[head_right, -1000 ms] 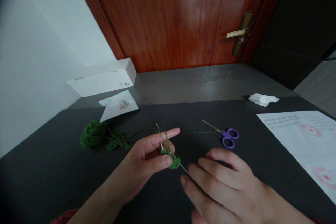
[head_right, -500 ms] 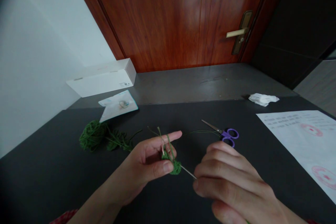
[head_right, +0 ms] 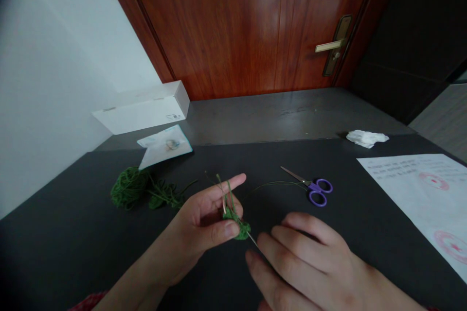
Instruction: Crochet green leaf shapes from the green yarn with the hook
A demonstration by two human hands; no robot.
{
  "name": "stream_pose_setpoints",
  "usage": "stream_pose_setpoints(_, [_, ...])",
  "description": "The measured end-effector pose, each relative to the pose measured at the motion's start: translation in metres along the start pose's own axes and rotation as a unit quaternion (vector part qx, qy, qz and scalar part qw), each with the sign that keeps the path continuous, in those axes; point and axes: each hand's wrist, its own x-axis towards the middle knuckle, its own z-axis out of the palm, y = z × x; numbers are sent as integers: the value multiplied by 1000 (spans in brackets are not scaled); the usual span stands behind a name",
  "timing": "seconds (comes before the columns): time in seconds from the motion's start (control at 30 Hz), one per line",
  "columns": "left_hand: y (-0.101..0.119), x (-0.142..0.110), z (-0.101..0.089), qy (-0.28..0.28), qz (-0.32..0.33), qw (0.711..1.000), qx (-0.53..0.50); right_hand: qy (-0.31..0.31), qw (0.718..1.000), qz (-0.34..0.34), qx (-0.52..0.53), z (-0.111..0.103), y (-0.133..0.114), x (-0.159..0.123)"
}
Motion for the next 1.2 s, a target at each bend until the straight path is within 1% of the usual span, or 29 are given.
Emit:
stream_pose_setpoints(0.03, [1, 0, 0, -3, -3, 1000, 4, -21, 998, -60, 1, -3, 4, -1])
stream_pose_setpoints(0.07, [2, 0, 0, -7, -6, 1000, 8, -38, 996, -77, 2, -6, 7, -2])
stream_pose_setpoints(0.13, [3, 0, -1, -13, -13, 1000, 16, -35, 996, -83, 15, -11, 12, -4])
stream_pose_setpoints(0.27, [5, -2, -2, -18, -19, 999, 40, 6, 996, -54, 73, -14, 15, -6])
stream_pose_setpoints(0.37, [8, -2, -1, -24, -15, 998, 64, 36, 989, -6, 142, -12, 15, -4])
stream_pose_setpoints(0.43, [10, -2, -1, -34, -16, 997, 71, 58, 977, 32, 202, -9, 15, -3])
stream_pose_setpoints(0.53, [12, -2, -1, -44, -22, 996, 68, 96, 946, 111, 288, -4, 16, -3])
stream_pose_setpoints(0.6, [11, -3, -1, -49, -28, 997, 57, 100, 921, 167, 337, -2, 17, -3])
stream_pose_setpoints(0.67, [8, -3, -1, -48, -41, 997, 33, 87, 906, 184, 372, -3, 18, -3])
stream_pose_setpoints(0.73, [3, -3, -1, -41, -59, 997, -3, 74, 908, 180, 370, -8, 16, -5])
stream_pose_setpoints(0.8, [-2, -3, -1, -41, -78, 995, -54, 38, 924, 175, 339, -15, 12, -7])
stream_pose_setpoints(0.87, [-6, -2, -2, -59, -99, 987, -110, -9, 937, 183, 299, -21, 6, -10])
stream_pose_setpoints(0.93, [-10, -1, -3, -80, -117, 977, -156, -43, 944, 185, 271, -24, 1, -11])
stream_pose_setpoints(1.03, [-14, 0, -5, -108, -137, 966, -191, -52, 944, 172, 275, -23, -1, -9])
stream_pose_setpoints(1.2, [-17, 2, -5, -133, -169, 954, -207, -25, 926, 164, 338, -22, 1, -4])
